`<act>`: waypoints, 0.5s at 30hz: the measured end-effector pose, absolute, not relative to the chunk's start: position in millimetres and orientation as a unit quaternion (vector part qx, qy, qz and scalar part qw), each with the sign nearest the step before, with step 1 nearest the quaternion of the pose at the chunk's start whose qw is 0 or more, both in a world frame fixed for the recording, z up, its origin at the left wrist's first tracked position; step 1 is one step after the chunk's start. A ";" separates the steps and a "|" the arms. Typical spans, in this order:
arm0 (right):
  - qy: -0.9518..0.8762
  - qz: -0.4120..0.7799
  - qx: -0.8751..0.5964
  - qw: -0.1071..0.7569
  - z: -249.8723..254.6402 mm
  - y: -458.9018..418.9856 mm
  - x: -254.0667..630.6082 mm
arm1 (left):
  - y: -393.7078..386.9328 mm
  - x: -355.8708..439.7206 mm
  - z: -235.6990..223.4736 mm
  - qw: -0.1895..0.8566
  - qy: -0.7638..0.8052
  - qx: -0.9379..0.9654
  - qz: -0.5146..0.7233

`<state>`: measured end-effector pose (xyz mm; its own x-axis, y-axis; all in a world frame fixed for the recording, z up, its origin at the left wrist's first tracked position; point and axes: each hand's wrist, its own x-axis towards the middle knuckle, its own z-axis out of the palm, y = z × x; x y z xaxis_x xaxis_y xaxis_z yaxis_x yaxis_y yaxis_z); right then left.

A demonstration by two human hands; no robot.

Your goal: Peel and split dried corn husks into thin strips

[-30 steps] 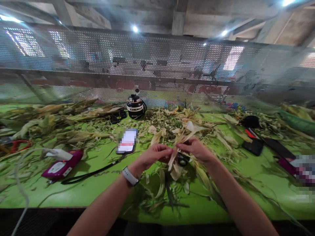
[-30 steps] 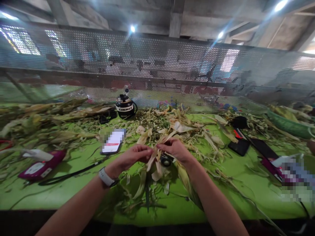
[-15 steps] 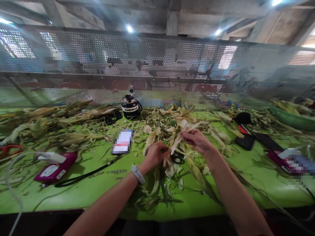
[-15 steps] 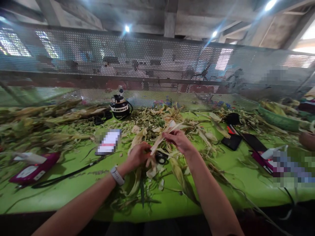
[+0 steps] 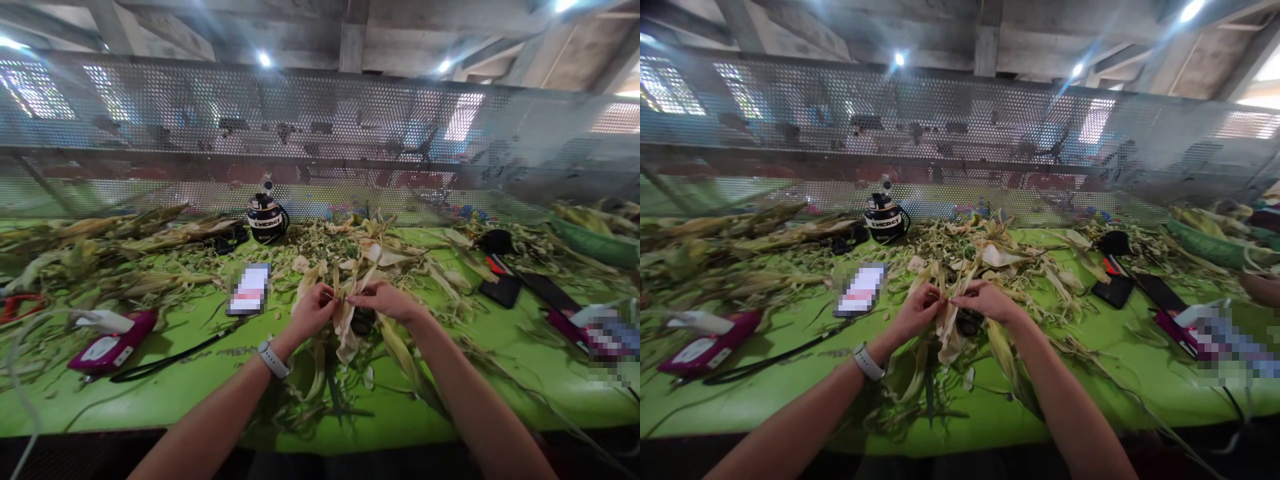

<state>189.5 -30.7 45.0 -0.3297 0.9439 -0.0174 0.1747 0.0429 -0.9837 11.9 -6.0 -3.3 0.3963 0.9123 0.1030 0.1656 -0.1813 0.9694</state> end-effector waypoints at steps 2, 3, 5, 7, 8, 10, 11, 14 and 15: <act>-0.610 0.517 -0.462 0.384 40.7 -27.5 187.5 | -6.9 12.0 -1.8 0.511 0.382 0.672 0.377; -0.601 0.514 -0.467 0.396 38.2 -26.3 186.4 | -7.1 11.6 -0.6 0.509 0.377 0.675 0.380; -0.573 0.507 -0.481 0.428 33.3 -24.4 184.0 | -7.2 10.4 2.0 0.493 0.375 0.684 0.386; -0.542 0.503 -0.491 0.461 29.3 -23.4 181.2 | -7.5 8.9 4.5 0.486 0.372 0.690 0.386; -0.529 0.502 -0.495 0.473 28.0 -23.2 179.8 | -7.9 8.2 5.5 0.493 0.367 0.689 0.385; -0.509 0.502 -0.501 0.488 27.0 -23.5 177.0 | -9.4 7.4 7.0 0.527 0.362 0.666 0.385; -0.503 0.504 -0.501 0.492 27.1 -23.9 175.6 | -10.5 7.2 7.4 0.554 0.362 0.644 0.384; -0.494 0.509 -0.494 0.503 28.3 -25.4 172.3 | -13.5 7.7 7.1 0.644 0.367 0.569 0.357; -0.494 0.509 -0.490 0.507 28.5 -25.8 171.7 | -14.2 8.1 6.3 0.662 0.368 0.553 0.347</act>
